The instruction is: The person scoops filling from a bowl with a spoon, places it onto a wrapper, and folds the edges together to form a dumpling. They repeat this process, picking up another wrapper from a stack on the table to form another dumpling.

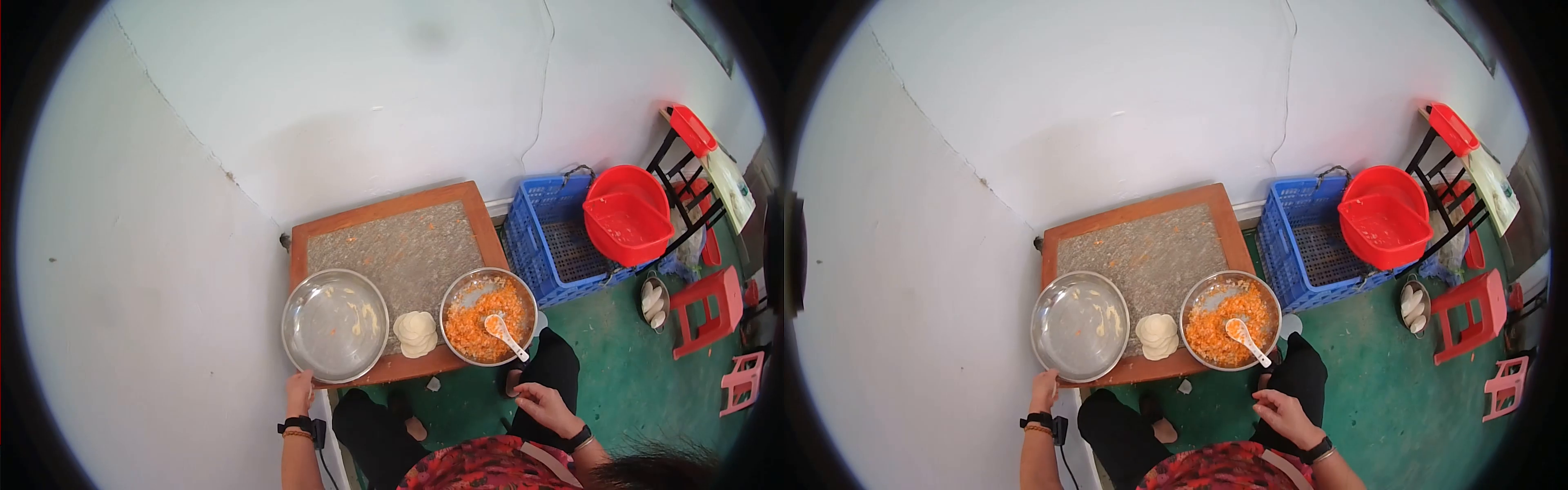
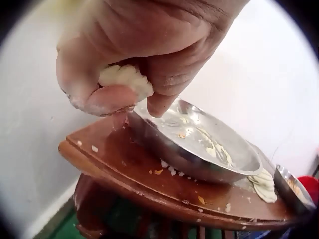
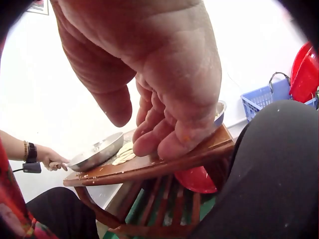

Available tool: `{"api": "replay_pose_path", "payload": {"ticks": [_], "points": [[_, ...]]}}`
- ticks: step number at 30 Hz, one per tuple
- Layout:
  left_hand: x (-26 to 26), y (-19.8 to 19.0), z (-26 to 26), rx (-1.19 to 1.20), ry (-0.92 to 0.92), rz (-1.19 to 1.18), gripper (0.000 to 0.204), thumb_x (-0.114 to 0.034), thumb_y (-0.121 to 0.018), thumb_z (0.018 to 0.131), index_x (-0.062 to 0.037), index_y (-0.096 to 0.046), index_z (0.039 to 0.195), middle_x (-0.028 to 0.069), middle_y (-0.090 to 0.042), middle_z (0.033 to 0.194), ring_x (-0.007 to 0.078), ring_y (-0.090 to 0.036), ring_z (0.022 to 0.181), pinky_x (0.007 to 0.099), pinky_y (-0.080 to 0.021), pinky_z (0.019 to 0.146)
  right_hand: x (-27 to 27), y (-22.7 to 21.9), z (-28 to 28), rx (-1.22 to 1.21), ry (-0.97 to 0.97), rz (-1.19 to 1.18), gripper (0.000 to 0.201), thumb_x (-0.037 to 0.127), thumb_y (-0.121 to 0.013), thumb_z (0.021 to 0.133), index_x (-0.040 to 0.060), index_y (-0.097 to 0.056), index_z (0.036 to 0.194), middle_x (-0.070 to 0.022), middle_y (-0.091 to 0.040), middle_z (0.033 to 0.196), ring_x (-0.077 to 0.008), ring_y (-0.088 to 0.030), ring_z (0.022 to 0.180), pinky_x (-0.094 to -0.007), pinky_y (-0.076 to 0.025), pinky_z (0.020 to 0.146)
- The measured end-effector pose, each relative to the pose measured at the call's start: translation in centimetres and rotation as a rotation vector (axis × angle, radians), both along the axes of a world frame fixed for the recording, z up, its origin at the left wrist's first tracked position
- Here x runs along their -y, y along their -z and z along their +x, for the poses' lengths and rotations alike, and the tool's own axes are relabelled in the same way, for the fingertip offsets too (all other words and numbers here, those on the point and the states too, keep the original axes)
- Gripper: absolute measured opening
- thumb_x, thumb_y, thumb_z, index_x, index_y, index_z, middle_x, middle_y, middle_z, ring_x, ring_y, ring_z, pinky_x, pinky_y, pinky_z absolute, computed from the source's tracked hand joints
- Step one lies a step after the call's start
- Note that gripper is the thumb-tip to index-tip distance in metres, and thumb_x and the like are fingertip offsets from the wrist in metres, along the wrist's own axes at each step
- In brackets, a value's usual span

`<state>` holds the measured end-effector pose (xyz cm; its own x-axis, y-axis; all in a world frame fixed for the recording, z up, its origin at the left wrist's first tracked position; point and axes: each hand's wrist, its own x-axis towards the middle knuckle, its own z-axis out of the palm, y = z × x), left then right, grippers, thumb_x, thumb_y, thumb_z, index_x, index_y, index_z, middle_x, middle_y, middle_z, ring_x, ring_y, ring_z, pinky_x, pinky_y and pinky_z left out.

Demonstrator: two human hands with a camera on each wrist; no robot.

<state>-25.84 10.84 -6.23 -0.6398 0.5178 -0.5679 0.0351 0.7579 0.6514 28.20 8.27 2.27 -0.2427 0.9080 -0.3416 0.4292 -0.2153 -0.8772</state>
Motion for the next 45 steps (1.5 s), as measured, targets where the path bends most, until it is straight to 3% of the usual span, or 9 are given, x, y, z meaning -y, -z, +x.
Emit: {"api": "replay_pose_path", "payload": {"ticks": [4,7,10,16,22,25,28,34,45], "points": [[0.3,-0.2,-1.1,-0.483,0.316,-0.037,0.035,-0.033,-0.064,0.078,0.0006,-0.06,0.087,0.0077,-0.055,0.066,0.0174,-0.047,0.041,0.0324,-0.034,0.035,-0.2,-0.4,-0.5,-0.01,0.003,0.02,0.025,0.011,-0.062,0.085,-0.0015,-0.057,0.106,-0.007,-0.064,0.084,-0.0107,-0.06,0.074,-0.0257,-0.049,0.068],[-0.6,-1.7,2.3,-0.395,0.044,0.182,0.032,-0.026,-0.066,0.075,0.0021,-0.061,0.089,0.0107,-0.057,0.07,0.0203,-0.056,0.053,0.0347,-0.044,0.046,0.1,-0.7,-0.9,0.009,-0.025,0.039,0.025,0.011,-0.062,0.085,-0.0017,-0.058,0.106,-0.0071,-0.064,0.084,-0.0108,-0.06,0.075,-0.0258,-0.049,0.068],[-1.1,-1.9,3.4,-0.726,0.289,0.394,0.031,-0.017,-0.067,0.069,0.0005,-0.062,0.094,0.0181,-0.063,0.086,0.0316,-0.061,0.077,0.0354,-0.048,0.071,0.4,-0.5,-1.0,-0.003,-0.018,0.027,0.025,0.011,-0.062,0.085,-0.0017,-0.058,0.106,-0.0073,-0.064,0.084,-0.0113,-0.06,0.075,-0.026,-0.049,0.068],[-5.8,-2.0,8.1,-0.311,0.595,0.285,0.035,-0.012,-0.063,0.066,-0.0046,-0.064,0.1,0.0193,-0.063,0.09,0.0325,-0.061,0.087,0.0369,-0.047,0.079,0.9,-0.8,-0.7,0.029,-0.034,0.065,0.026,0.011,-0.062,0.085,-0.0015,-0.058,0.107,-0.0072,-0.064,0.084,-0.0112,-0.06,0.074,-0.0262,-0.049,0.067],[-7.7,-1.8,11.9,-0.856,0.789,0.495,0.03,-0.014,-0.065,0.071,-0.0015,-0.063,0.098,0.0196,-0.061,0.087,0.0362,-0.058,0.087,0.0409,-0.045,0.078,1.3,-0.6,-0.1,0.011,0.012,0.041,0.026,0.012,-0.062,0.085,-0.001,-0.058,0.107,-0.0081,-0.064,0.083,-0.0125,-0.06,0.073,-0.0269,-0.049,0.066],[-9.3,-1.3,15.4,-0.653,0.702,0.751,0.023,-0.014,-0.062,0.075,0.0,-0.063,0.094,0.0198,-0.061,0.088,0.0375,-0.056,0.087,0.0443,-0.044,0.079,1.2,-0.5,0.1,0.034,0.003,0.051,0.026,0.012,-0.062,0.084,-0.0009,-0.058,0.107,-0.008,-0.064,0.083,-0.0131,-0.061,0.074,-0.027,-0.049,0.066],[-10.5,-0.9,19.9,-0.421,0.782,0.669,0.022,-0.012,-0.06,0.078,0.0017,-0.061,0.095,0.0209,-0.06,0.093,0.0367,-0.055,0.091,0.0449,-0.043,0.081,0.9,0.1,0.1,0.035,0.027,0.086,0.028,0.012,-0.062,0.084,-0.0007,-0.056,0.109,-0.0077,-0.063,0.083,-0.0137,-0.061,0.074,-0.0272,-0.049,0.066],[-11.9,-0.1,25.5,-0.801,0.878,0.356,0.028,-0.015,-0.062,0.078,0.0028,-0.057,0.098,0.0176,-0.053,0.102,0.0349,-0.049,0.1,0.0443,-0.044,0.081,-1.0,2.3,-0.4,0.017,0.203,0.123,0.039,0.014,-0.061,0.085,0.0004,-0.044,0.117,-0.0094,-0.06,0.086,-0.0157,-0.061,0.073,-0.0284,-0.05,0.065],[-13.1,-1.2,26.1,-0.718,0.845,0.205,0.026,-0.009,-0.069,0.071,-0.0022,-0.061,0.094,0.016,-0.05,0.104,0.0353,-0.047,0.101,0.044,-0.045,0.081,-4.3,4.9,-1.5,-0.008,0.288,0.003,0.041,0.02,-0.063,0.084,-0.0001,-0.043,0.113,-0.0101,-0.056,0.08,-0.0177,-0.058,0.067,-0.0309,-0.049,0.061]]}}
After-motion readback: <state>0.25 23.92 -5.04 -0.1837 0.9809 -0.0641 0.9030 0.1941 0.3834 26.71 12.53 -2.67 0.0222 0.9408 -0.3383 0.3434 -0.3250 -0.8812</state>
